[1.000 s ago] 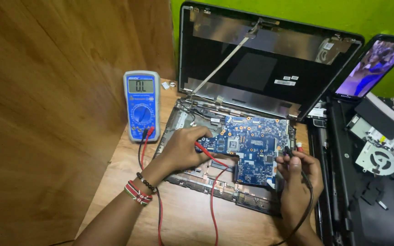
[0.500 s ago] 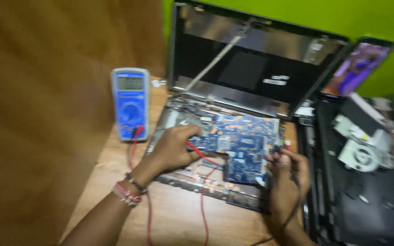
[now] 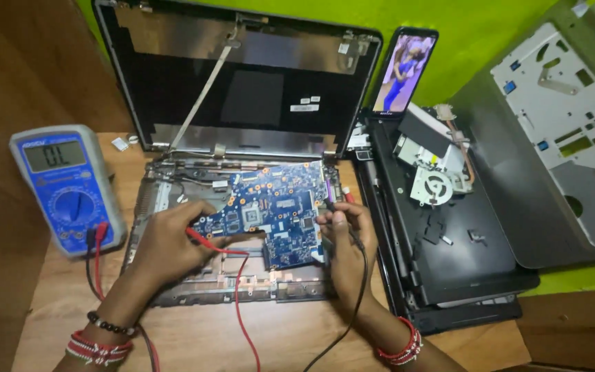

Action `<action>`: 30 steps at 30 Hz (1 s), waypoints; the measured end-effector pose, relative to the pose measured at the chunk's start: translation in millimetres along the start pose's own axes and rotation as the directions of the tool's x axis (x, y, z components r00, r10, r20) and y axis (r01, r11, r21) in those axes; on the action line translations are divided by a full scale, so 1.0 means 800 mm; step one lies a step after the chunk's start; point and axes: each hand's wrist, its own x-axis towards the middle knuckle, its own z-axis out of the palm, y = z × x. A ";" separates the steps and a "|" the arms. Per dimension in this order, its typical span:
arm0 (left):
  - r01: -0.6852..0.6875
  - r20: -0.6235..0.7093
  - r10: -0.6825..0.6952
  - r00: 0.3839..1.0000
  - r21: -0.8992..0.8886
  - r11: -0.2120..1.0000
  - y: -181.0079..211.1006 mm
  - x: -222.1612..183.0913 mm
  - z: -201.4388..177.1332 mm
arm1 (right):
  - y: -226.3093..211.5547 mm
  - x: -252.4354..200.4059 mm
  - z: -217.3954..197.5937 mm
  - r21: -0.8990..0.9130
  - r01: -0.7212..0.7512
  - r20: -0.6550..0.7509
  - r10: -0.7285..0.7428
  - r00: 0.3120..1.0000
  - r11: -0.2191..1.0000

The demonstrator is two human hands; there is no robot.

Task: Testing electrical components on a laptop motherboard using a digital multimeter to diagnose issues.

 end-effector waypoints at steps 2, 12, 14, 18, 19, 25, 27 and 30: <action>0.011 -0.014 -0.012 1.000 -0.027 1.000 0.005 0.000 -0.002 | 0.000 0.000 -0.001 -0.022 0.011 0.022 -0.011 1.000 1.000; -0.014 -0.038 0.012 0.999 -0.043 0.999 0.007 0.003 -0.004 | 0.004 0.001 -0.002 -0.027 0.049 0.045 -0.048 0.998 0.998; 0.008 -0.029 -0.008 1.000 -0.029 1.000 0.008 0.003 -0.003 | 0.010 0.003 -0.005 -0.024 0.046 0.046 -0.044 0.998 0.999; 0.019 -0.010 -0.019 1.000 -0.014 1.000 0.001 0.003 -0.001 | 0.003 0.001 -0.004 -0.032 0.042 0.038 -0.041 0.998 0.999; 0.025 -0.013 -0.025 1.000 -0.019 1.000 0.003 0.003 -0.002 | 0.003 0.001 -0.004 -0.033 0.043 0.046 -0.041 0.998 0.999; 0.061 -0.006 -0.061 0.998 -0.042 0.997 0.004 0.003 -0.002 | 0.002 0.002 -0.003 -0.045 0.054 0.068 -0.051 0.996 0.997; 0.056 -0.001 -0.056 0.998 -0.035 0.998 0.003 0.004 -0.001 | 0.003 0.002 -0.004 -0.045 0.051 0.068 -0.047 0.997 0.998; 0.061 -0.012 -0.061 0.998 -0.048 0.997 0.008 0.003 -0.003 | 0.004 0.001 -0.004 -0.045 0.053 0.078 -0.049 0.996 0.998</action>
